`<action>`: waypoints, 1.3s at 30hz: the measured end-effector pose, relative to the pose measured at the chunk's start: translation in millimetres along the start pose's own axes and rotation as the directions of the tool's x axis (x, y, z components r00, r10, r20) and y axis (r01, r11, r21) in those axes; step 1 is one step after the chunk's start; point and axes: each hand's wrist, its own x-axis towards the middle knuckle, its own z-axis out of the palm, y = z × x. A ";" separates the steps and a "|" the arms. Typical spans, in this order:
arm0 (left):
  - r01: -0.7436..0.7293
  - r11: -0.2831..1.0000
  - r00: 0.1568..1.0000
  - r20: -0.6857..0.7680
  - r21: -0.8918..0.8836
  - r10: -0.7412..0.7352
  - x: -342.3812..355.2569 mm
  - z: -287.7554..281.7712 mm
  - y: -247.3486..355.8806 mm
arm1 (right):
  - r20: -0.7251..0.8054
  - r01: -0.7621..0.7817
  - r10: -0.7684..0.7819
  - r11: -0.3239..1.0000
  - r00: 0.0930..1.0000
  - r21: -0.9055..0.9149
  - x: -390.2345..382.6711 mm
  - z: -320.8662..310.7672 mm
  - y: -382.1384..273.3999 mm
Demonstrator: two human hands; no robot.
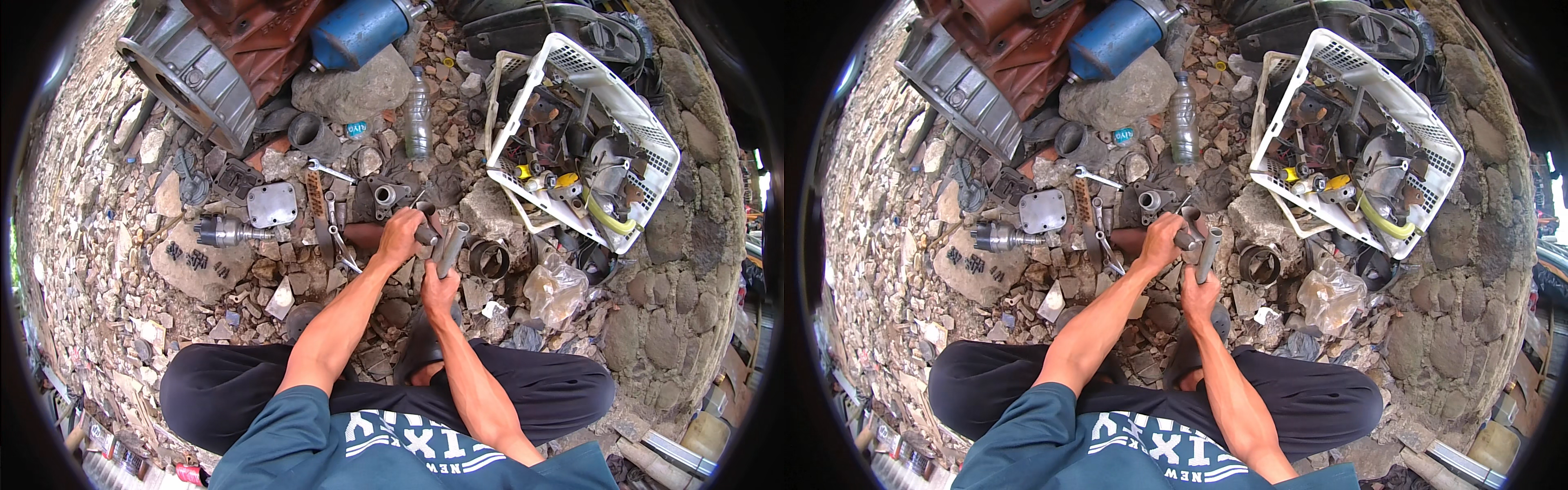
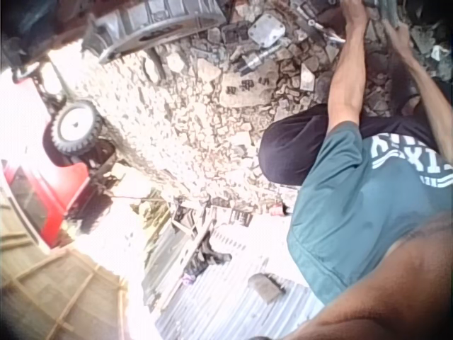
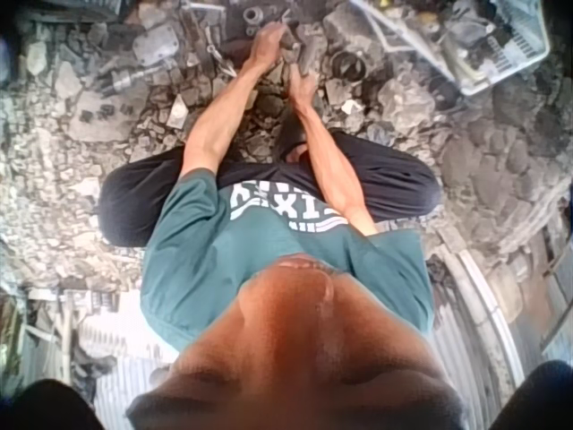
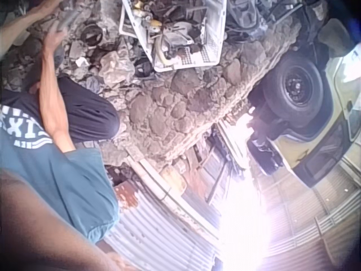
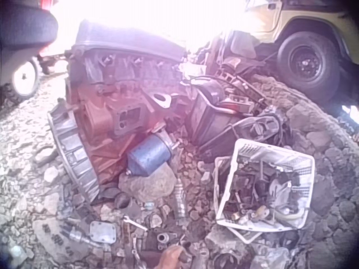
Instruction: The person sits on the ground and uses a hammer and a metal punch to tap a cylindrical component out of a metal housing. The person then inspects the housing and the removed component.
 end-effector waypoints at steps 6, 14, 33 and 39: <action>-0.017 1.000 1.000 0.015 0.000 0.017 1.8 -2.0 2.1 | -0.032 0.006 -0.005 0.999 0.999 0.043 8.5 -2.8 -5.5; -0.030 1.000 0.996 0.085 0.004 0.029 1.2 6.7 -3.1 | -0.020 0.018 -0.018 1.000 1.000 0.016 8.8 -3.6 -3.8; 0.020 1.000 1.000 0.023 0.013 -0.020 4.4 6.2 -0.8 | -0.012 0.035 -0.035 0.999 0.999 0.025 8.6 -5.6 -3.5; 0.018 1.000 1.000 0.020 0.018 -0.018 7.3 4.7 0.6 | 0.086 -0.220 0.251 0.938 0.964 -0.270 1.5 -1.1 0.8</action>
